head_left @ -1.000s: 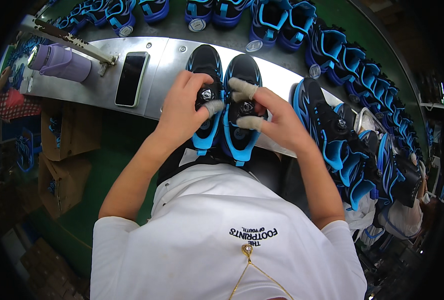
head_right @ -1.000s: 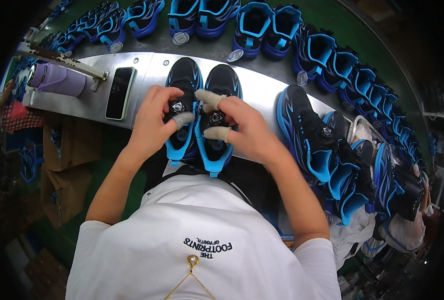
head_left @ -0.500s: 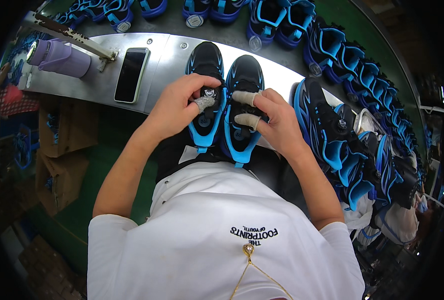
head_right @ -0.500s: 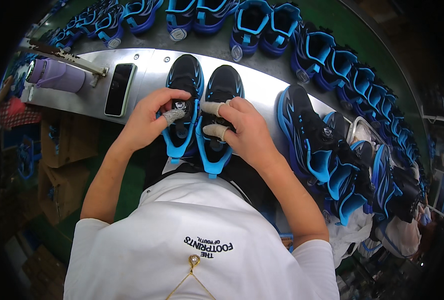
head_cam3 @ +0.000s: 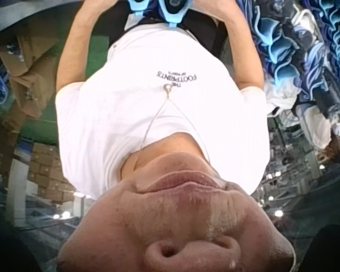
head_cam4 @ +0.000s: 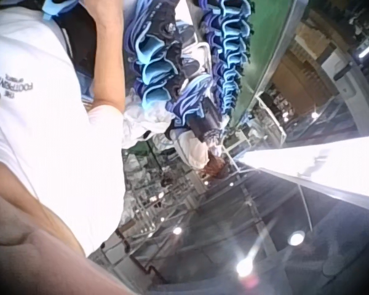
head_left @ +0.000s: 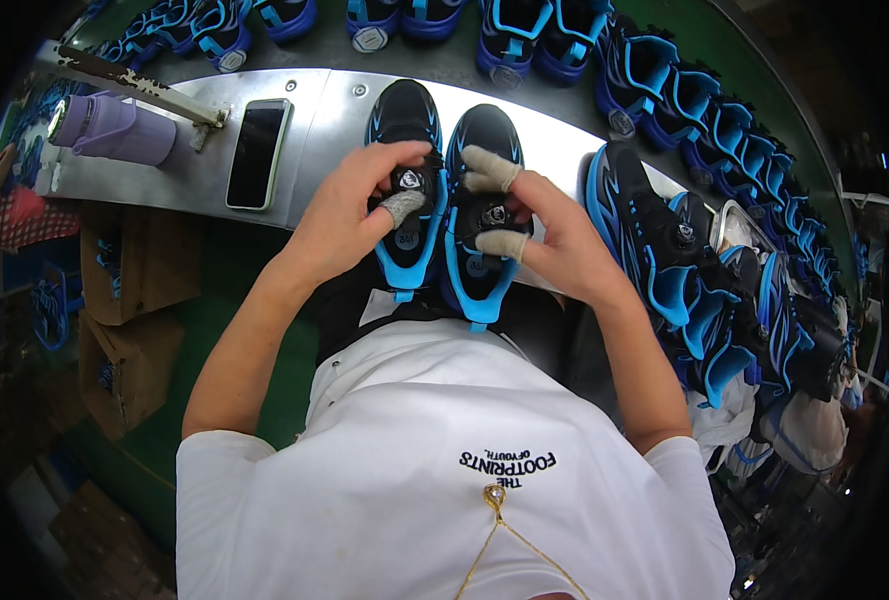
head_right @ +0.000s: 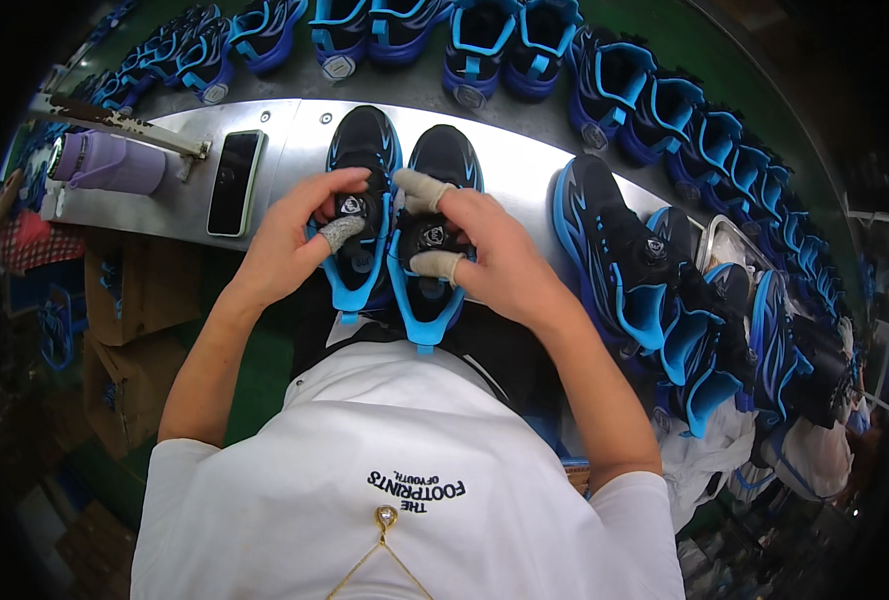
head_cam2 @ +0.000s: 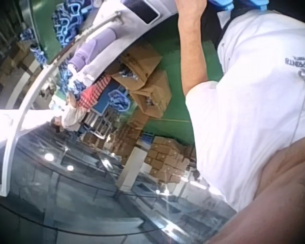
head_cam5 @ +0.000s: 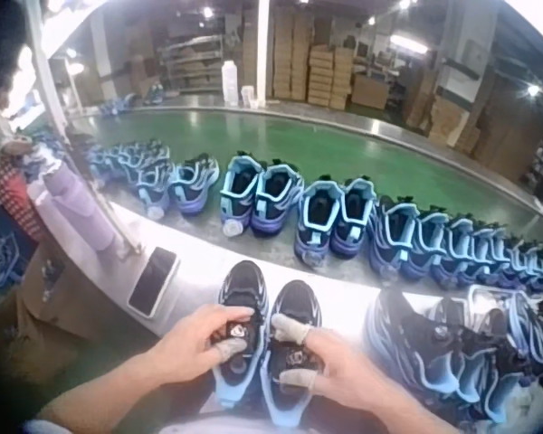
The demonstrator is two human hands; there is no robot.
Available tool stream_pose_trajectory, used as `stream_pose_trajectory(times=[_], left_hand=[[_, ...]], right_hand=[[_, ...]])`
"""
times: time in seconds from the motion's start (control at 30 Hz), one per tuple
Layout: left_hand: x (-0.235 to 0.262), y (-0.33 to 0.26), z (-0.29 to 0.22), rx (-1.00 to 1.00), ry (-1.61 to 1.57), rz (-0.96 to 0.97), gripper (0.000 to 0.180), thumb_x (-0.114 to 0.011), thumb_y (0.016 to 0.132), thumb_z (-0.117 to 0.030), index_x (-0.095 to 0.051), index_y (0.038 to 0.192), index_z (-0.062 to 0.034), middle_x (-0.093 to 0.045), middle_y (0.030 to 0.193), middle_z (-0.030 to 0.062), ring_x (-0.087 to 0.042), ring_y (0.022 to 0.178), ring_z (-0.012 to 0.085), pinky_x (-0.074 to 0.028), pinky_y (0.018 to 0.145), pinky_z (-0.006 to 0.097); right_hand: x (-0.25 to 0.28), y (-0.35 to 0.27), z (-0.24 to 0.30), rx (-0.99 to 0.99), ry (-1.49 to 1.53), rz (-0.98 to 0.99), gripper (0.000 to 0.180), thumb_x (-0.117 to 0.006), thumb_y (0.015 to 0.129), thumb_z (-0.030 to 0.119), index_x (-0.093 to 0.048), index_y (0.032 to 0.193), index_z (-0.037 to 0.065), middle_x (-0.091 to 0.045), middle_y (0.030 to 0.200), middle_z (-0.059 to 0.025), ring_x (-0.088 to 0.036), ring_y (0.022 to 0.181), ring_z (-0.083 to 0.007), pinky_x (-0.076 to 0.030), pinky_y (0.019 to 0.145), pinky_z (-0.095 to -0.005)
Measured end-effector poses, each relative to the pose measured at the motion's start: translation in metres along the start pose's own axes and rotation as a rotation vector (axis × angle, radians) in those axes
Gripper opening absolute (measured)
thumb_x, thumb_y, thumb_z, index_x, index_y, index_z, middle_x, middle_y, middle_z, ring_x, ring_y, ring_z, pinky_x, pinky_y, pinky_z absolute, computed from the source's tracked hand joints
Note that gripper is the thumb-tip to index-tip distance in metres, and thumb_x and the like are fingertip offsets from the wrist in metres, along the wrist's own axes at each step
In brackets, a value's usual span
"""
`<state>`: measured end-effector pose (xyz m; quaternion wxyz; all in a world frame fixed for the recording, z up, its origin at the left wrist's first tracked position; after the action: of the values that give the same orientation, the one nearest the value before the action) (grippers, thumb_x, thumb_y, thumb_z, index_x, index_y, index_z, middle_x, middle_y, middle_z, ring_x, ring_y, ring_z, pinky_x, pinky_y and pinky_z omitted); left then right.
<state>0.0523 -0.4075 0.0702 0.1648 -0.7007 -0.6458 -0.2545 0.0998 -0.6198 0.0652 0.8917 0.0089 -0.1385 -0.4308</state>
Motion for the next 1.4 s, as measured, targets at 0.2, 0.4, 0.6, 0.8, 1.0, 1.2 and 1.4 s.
stream_pose_trajectory(times=[0.2, 0.4, 0.6, 0.8, 1.0, 1.2, 1.4], left_hand=[[-0.007, 0.008, 0.003, -0.036, 0.171, -0.063, 0.048, -0.068, 0.078, 0.0, -0.06, 0.124, -0.0063, -0.061, 0.109, 0.0038, -0.05, 0.082, 0.0153, -0.042, 0.077, 0.025], [-0.004, -0.005, -0.038, -0.261, 0.257, -0.334, 0.025, -0.07, 0.077, -0.001, -0.064, 0.101, -0.0023, -0.06, 0.094, 0.0095, -0.057, 0.082, 0.0167, -0.047, 0.074, 0.028], [-0.072, -0.054, -0.054, 0.784, -0.896, 0.305, 0.025, -0.054, 0.095, -0.01, -0.056, 0.116, 0.0039, -0.065, 0.094, 0.0107, -0.063, 0.068, 0.017, -0.048, 0.058, 0.027], [-0.098, -0.038, -0.056, 0.787, -1.248, 0.114, 0.025, -0.043, 0.1, -0.01, -0.051, 0.122, 0.0005, -0.06, 0.113, 0.01, -0.064, 0.095, 0.0173, -0.05, 0.071, 0.027], [-0.103, -0.041, -0.061, 0.87, -1.27, 0.041, 0.025, -0.041, 0.101, -0.007, -0.05, 0.122, -0.0001, -0.057, 0.118, 0.0091, -0.06, 0.108, 0.0199, -0.051, 0.078, 0.028], [-0.105, -0.039, -0.06, 0.863, -1.277, 0.059, 0.026, -0.042, 0.102, -0.009, -0.049, 0.125, 0.0004, -0.058, 0.122, 0.0124, -0.059, 0.115, 0.0237, -0.05, 0.08, 0.03], [-0.107, -0.037, -0.058, 0.888, -1.305, 0.053, 0.023, -0.041, 0.101, -0.007, -0.052, 0.122, -0.0013, -0.058, 0.119, 0.0101, -0.061, 0.109, 0.0228, -0.052, 0.077, 0.03]], right_hand=[[-0.005, -0.008, 0.005, 0.019, -0.398, 0.006, 0.045, -0.076, 0.076, 0.012, -0.067, 0.12, 0.012, -0.062, 0.093, -0.0088, -0.055, 0.089, -0.0271, -0.046, 0.081, -0.034], [0.007, -0.006, -0.003, 0.049, -0.007, 0.02, 0.04, -0.077, 0.075, 0.015, -0.069, 0.114, 0.01, -0.056, 0.084, -0.01, -0.053, 0.083, -0.0267, -0.045, 0.075, -0.0348], [0.014, -0.013, 0.004, -0.079, -0.196, -0.029, 0.055, -0.072, 0.077, 0.007, -0.062, 0.131, 0.014, -0.06, 0.09, -0.0061, -0.054, 0.086, -0.0198, -0.046, 0.077, -0.0321], [0.009, -0.012, -0.001, -0.064, -0.204, 0.05, 0.053, -0.071, 0.076, 0.004, -0.065, 0.128, 0.013, -0.063, 0.094, -0.0055, -0.056, 0.087, -0.015, -0.046, 0.078, -0.0277], [0.016, -0.011, -0.003, -0.012, -0.02, 0.09, 0.053, -0.074, 0.074, 0.008, -0.066, 0.126, 0.014, -0.062, 0.091, -0.0042, -0.056, 0.087, -0.0172, -0.045, 0.08, -0.0284], [0.015, -0.014, -0.004, 0.031, -0.481, 0.002, 0.059, -0.073, 0.075, 0.005, -0.061, 0.132, 0.011, -0.064, 0.099, -0.0048, -0.057, 0.089, -0.0155, -0.047, 0.078, -0.0276], [0.019, -0.012, -0.004, -0.095, -0.114, 0.107, 0.045, -0.072, 0.076, 0.004, -0.069, 0.12, 0.011, -0.061, 0.096, -0.0053, -0.058, 0.087, -0.0148, -0.048, 0.078, -0.0268]])
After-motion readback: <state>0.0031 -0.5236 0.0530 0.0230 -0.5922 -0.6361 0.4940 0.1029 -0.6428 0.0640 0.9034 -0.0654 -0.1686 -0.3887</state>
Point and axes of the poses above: each hand's wrist, its own y-axis towards the middle knuckle, its own x-axis out of the back of the hand, z = x × y, the point moved 3 cm from there along y, towards the middle knuckle
